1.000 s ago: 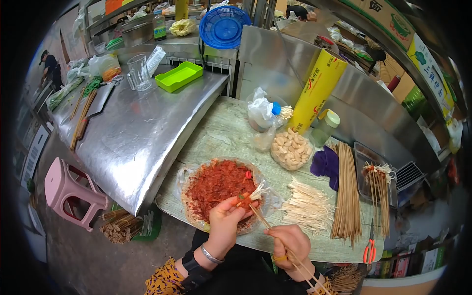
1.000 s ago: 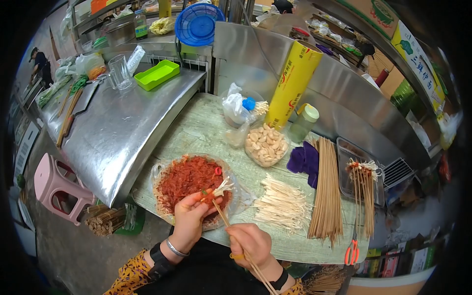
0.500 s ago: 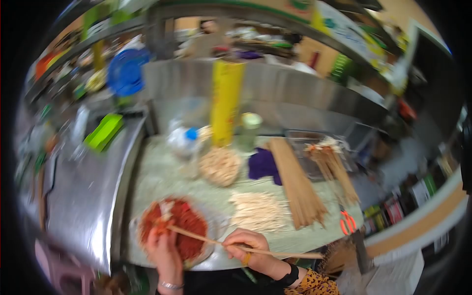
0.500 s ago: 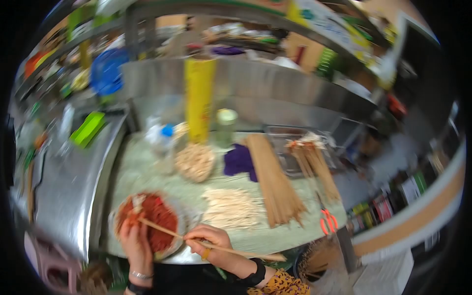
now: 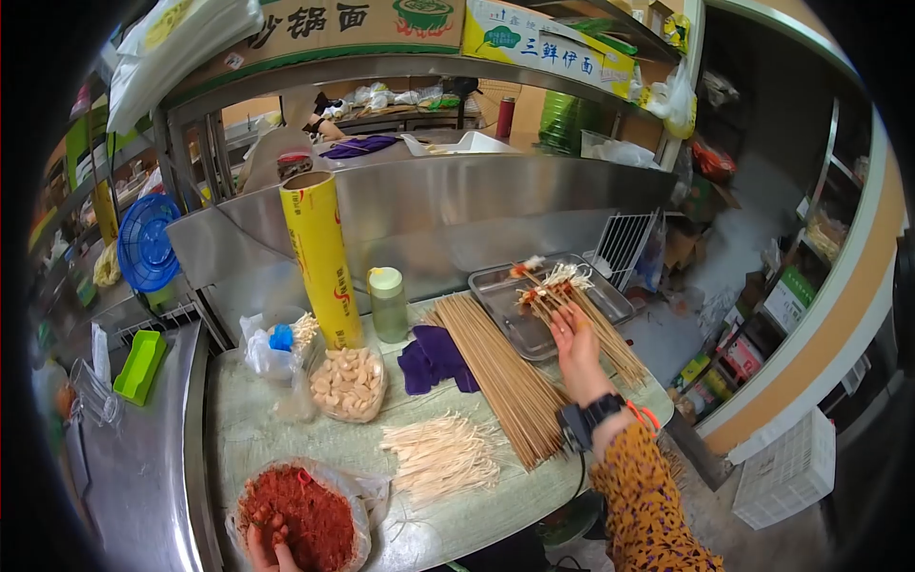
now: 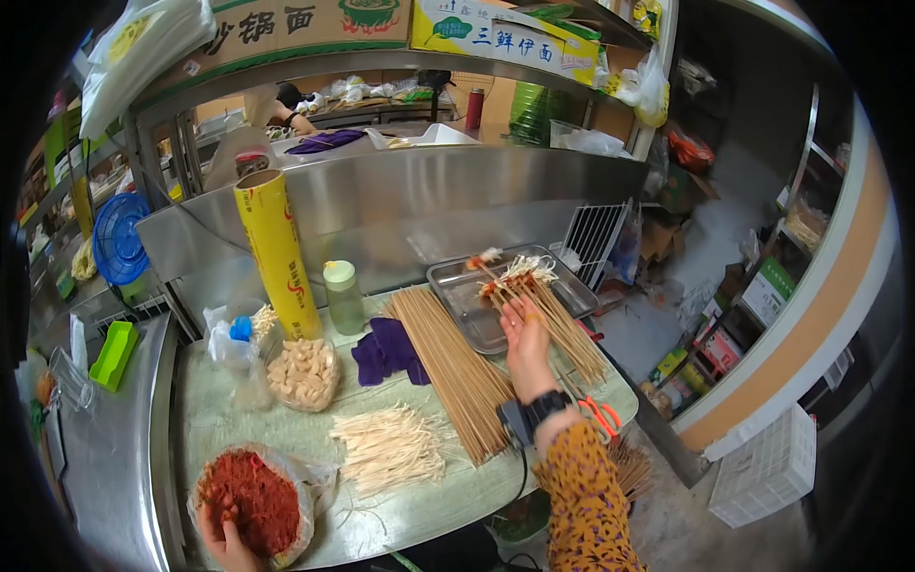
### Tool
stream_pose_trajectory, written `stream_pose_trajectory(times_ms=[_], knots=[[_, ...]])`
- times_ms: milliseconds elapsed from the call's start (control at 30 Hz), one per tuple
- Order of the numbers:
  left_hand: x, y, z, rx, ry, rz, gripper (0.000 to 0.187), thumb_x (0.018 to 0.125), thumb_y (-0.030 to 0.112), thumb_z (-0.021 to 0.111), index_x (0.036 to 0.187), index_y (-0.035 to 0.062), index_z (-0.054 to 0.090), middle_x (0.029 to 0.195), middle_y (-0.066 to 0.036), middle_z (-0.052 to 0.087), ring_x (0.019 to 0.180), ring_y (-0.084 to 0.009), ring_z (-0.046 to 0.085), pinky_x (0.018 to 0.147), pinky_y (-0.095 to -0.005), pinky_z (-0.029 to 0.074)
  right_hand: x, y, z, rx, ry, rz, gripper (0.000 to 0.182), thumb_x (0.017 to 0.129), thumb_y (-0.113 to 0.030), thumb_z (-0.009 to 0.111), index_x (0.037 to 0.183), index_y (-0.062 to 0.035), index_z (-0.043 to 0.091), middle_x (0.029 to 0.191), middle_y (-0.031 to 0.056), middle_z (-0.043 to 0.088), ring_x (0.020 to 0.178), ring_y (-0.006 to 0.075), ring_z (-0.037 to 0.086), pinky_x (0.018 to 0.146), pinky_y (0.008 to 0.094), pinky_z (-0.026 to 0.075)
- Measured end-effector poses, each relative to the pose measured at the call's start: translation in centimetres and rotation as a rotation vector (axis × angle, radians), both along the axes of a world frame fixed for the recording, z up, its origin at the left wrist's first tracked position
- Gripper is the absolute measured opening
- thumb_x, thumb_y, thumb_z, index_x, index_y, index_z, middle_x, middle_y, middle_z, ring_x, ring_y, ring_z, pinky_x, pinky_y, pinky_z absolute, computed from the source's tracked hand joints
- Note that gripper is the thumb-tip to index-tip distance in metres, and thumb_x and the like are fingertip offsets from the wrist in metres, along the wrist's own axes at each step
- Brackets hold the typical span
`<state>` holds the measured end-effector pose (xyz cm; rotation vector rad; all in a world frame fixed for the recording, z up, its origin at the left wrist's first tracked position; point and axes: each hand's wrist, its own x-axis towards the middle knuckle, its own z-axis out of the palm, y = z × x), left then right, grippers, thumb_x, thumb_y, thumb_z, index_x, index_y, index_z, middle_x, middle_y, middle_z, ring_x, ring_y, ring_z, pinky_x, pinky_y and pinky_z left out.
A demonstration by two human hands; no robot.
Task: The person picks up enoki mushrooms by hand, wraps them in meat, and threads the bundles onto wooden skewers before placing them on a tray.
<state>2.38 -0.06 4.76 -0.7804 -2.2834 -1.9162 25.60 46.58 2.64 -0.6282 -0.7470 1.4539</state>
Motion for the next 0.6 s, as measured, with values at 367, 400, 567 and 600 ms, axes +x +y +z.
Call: stream_pose_trajectory(times_ms=[367,400,567,600], knots=[[-3.2,-0.5,-7.1,0.266,-0.192,-0.067,0.036,0.090,0.002,0.045,0.126,-0.0025,0.045,0.111,-0.013,0.058,0.094,-0.0161,0.059,0.083,-0.0284,0.049,1.2,2.7,-4.3,-0.331,0.063,0.194,0.028,0.093,-0.026,0.052,0.111,-0.0040,0.053,0.091,0.0093,0.063,0.073,0.0154,0.059,0.063,0.0276,0.050],[-3.1,-1.1,-6.3,0.179,-0.209,-0.092,0.036,0.087,-0.003,0.044,0.123,-0.0027,0.047,0.118,-0.011,0.054,0.097,-0.0181,0.058,0.084,-0.0311,0.049,0.1,0.1,-3.4,-0.380,0.036,0.231,0.028,0.093,-0.026,0.052,0.111,-0.0040,0.053,0.091,0.0093,0.063,0.073,0.0154,0.059,0.063,0.0276,0.050],[-2.6,-0.8,-5.6,0.250,-0.230,-0.083,0.037,0.085,-0.007,0.042,0.122,-0.0024,0.048,0.117,-0.012,0.055,0.099,-0.0199,0.059,0.084,-0.0315,0.049,-4.3,-11.8,3.3,0.043,-0.600,0.623,0.014,0.087,-0.013,0.060,0.098,-0.0040,0.062,0.080,0.0056,0.065,0.060,0.0084,0.055,0.055,0.0195,0.046],[-2.6,-0.8,-5.8,0.270,-0.226,-0.097,0.038,0.084,-0.008,0.042,0.121,-0.0024,0.049,0.118,-0.013,0.055,0.099,-0.0204,0.059,0.084,-0.0318,0.049,-5.3,-13.7,3.8,0.139,-0.701,0.689,0.011,0.086,-0.012,0.061,0.093,-0.0034,0.063,0.082,0.0040,0.065,0.057,0.0083,0.055,0.053,0.0195,0.045]])
